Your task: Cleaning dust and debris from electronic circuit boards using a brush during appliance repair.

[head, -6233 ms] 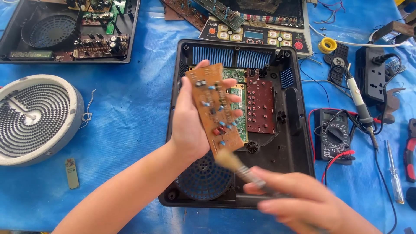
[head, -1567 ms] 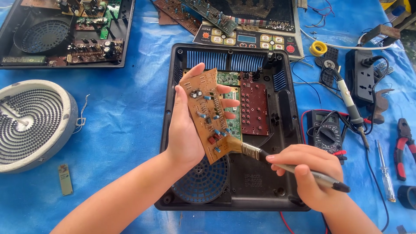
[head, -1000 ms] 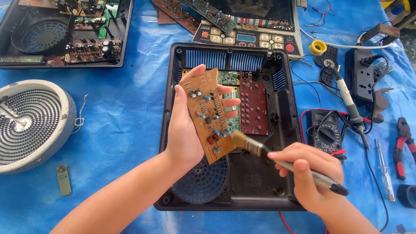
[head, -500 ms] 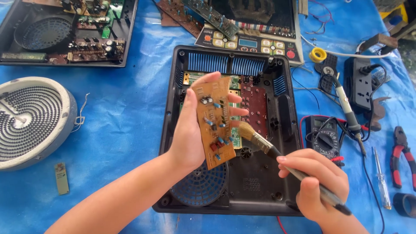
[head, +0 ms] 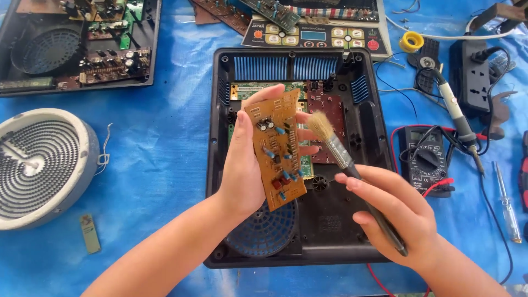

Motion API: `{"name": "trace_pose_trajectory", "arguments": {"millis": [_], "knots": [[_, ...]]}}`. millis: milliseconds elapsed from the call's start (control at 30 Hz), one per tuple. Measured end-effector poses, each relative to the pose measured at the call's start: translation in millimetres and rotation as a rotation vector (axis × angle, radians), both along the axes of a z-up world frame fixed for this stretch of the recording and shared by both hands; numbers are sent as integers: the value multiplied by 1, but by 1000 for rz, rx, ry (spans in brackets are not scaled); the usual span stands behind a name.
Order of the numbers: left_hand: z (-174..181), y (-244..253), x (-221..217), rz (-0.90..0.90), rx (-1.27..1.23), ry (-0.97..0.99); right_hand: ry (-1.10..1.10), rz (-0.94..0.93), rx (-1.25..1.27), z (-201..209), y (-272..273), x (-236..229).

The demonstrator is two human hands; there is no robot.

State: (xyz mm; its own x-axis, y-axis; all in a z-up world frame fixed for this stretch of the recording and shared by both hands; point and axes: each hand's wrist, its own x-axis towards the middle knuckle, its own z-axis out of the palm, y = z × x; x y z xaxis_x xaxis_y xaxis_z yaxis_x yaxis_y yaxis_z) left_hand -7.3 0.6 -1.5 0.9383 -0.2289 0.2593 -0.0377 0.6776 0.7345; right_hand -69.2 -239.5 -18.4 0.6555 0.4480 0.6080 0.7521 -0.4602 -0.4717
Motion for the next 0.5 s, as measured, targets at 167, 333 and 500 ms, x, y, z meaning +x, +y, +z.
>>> {"name": "trace_pose_trajectory", "arguments": {"millis": [167, 333, 500], "knots": [[1, -1, 0, -42, 20, 23, -51, -17, -68, -5, -1, 4], [5, -3, 3, -67, 20, 10, -41, 35, -27, -2, 2, 7], [6, -1, 2, -76, 61, 38, -7, 18, -7, -7, 2, 6]]}}
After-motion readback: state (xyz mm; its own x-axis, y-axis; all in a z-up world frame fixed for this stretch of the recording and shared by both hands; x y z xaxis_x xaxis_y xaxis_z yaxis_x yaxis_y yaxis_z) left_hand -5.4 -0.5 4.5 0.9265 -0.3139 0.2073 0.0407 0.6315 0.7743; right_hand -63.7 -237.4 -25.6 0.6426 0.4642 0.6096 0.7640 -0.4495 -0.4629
